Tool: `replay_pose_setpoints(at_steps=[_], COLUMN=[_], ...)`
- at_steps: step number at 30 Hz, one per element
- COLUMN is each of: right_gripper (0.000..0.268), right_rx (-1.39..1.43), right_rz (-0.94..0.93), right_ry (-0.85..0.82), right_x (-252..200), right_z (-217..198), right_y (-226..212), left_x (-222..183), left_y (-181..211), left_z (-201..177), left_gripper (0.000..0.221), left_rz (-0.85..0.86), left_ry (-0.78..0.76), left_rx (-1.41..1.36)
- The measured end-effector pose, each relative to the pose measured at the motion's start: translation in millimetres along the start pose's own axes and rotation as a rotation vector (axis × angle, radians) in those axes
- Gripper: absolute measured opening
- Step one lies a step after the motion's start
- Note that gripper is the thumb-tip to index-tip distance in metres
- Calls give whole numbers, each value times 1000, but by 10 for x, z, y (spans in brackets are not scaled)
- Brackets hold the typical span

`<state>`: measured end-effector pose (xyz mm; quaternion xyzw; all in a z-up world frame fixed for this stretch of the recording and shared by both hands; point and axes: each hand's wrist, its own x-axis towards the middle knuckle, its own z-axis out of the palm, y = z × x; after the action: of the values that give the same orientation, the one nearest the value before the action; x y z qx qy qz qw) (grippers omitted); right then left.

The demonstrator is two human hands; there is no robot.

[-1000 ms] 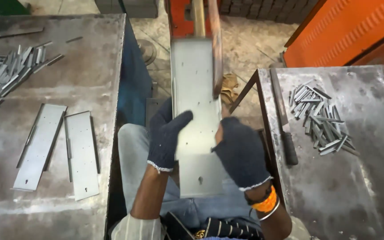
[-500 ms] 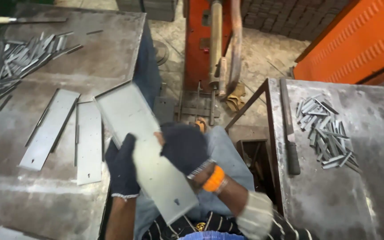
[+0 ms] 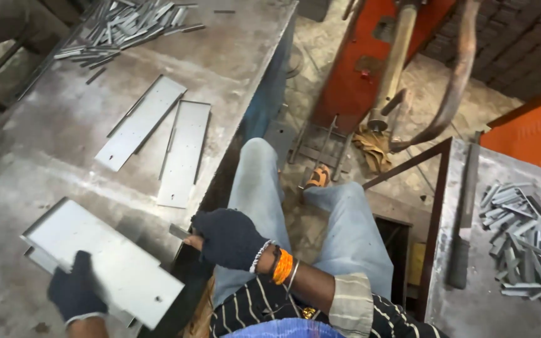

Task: Using a foot-pedal operated spot welder to attach small metal strips to a larger metal plate.

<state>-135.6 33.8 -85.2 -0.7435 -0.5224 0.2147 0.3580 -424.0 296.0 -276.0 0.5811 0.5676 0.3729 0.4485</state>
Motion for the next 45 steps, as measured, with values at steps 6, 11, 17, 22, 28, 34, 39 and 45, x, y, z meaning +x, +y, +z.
replay_pose_setpoints(at_steps=[6, 11, 17, 22, 28, 34, 39, 45], right_gripper=[30, 29, 30, 27, 26, 25, 24, 24], right_rx=[56, 23, 17, 301, 582, 586, 594, 620], right_rz=[20, 27, 24, 63, 186, 301, 330, 352], right_ry=[-7, 15, 25, 9, 62, 44, 104, 139], right_x=[-16, -24, 42, 138, 99, -38, -58, -25], right_z=[66, 44, -12, -126, -196, -258, -310, -336], right_y=[-1, 66, 117, 148, 194, 326, 484, 689], left_x=[513, 168, 185, 33, -6, 222, 181, -3], left_y=[-1610, -1648, -1518, -589, 575, 1037, 1067, 1150], left_z=[-700, -386, -303, 308, 1896, 2884, 3011, 2811], left_gripper=[95, 61, 30, 61, 53, 105, 142, 142], left_rz=[32, 132, -109, 648, 658, 798, 518, 277], left_ry=[415, 438, 297, 633, -53, 34, -255, -420], left_rx=[1063, 1225, 1037, 1305, 546, 851, 949, 942])
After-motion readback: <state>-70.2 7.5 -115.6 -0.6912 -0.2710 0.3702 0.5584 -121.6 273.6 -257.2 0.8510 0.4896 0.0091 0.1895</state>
